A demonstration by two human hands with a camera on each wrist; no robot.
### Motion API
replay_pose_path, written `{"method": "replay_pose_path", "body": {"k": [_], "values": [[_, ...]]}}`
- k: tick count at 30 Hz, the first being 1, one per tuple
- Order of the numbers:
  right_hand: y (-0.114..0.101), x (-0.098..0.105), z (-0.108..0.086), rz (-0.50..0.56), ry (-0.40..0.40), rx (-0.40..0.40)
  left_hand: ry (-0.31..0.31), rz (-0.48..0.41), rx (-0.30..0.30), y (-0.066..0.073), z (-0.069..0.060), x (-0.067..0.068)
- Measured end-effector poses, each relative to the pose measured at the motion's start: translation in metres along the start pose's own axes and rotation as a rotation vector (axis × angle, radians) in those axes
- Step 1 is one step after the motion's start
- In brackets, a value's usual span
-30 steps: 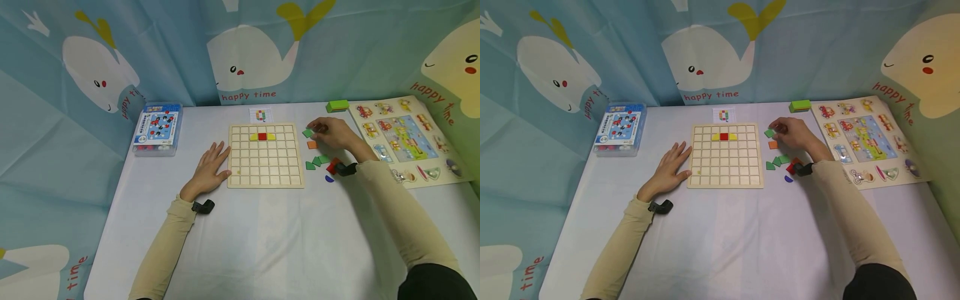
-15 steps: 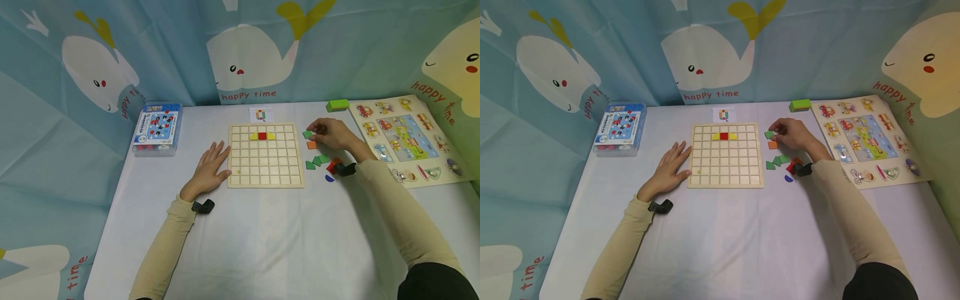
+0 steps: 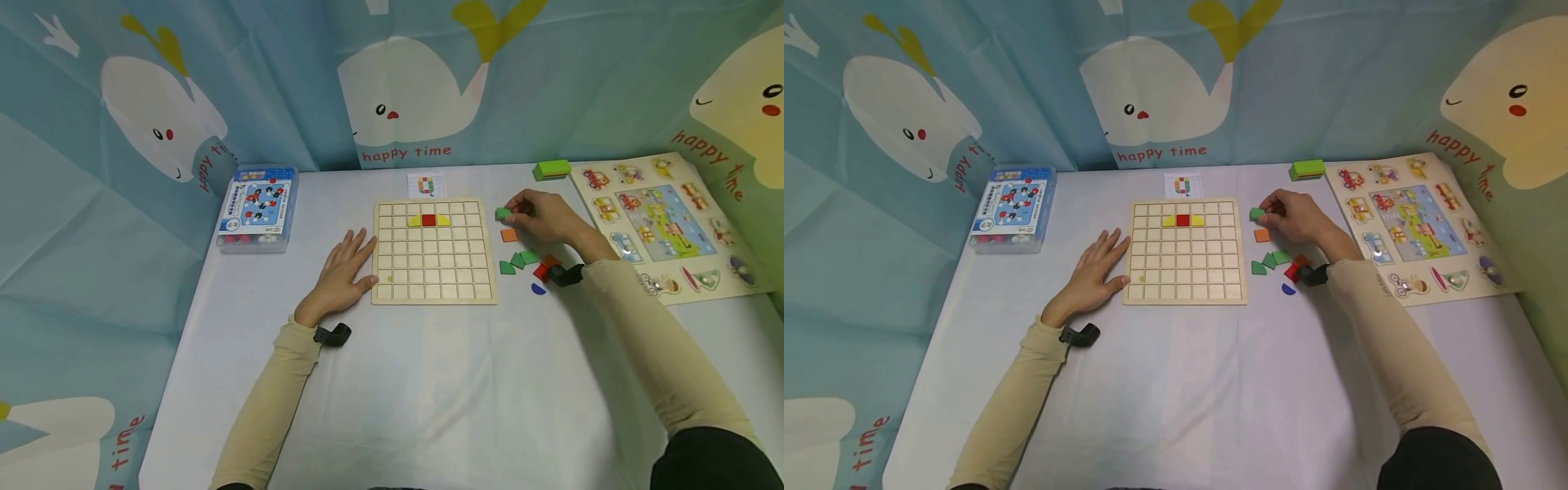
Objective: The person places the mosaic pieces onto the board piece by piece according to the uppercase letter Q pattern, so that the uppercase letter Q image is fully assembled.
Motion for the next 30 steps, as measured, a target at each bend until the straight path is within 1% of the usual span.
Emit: {"method": "replay_pose_path", "body": {"k": [4,11,15,20,23,30], "values": [[0.003,0.005,-0.002,0.037,0.045,-0.017,0.004,0.001,-0.006,0.001,0.0,0.001],[0.006,0.008,-0.006,0.082,0.098,-0.018,0.001,-0.003,-0.001,0.002,0.0,0.001],[0.005,0.011,-0.009,0.141,0.147,-0.014,-0.006,0.007,0.0,0.002,0.001,-0.001],[-0.002,0.014,-0.012,0.207,0.204,-0.001,-0.01,0.013,-0.001,0.002,0.001,-0.001],[-0.009,0.011,-0.012,0.232,0.199,0.012,-0.012,0.013,0.004,0.001,0.001,-0.001],[-0.029,-0.006,-0.012,0.27,0.135,0.036,-0.005,0.015,0.0,0.001,0.002,-0.001]]}}
Point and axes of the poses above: each hand's wrist, its own z-axis towards the middle knuckle, its own x-axis out of the back of the hand, y = z × x, the point moved 9 cm from there along z, towards the middle knuckle, and after that the axes turned 5 degrees about y, right-handed, at the moved point
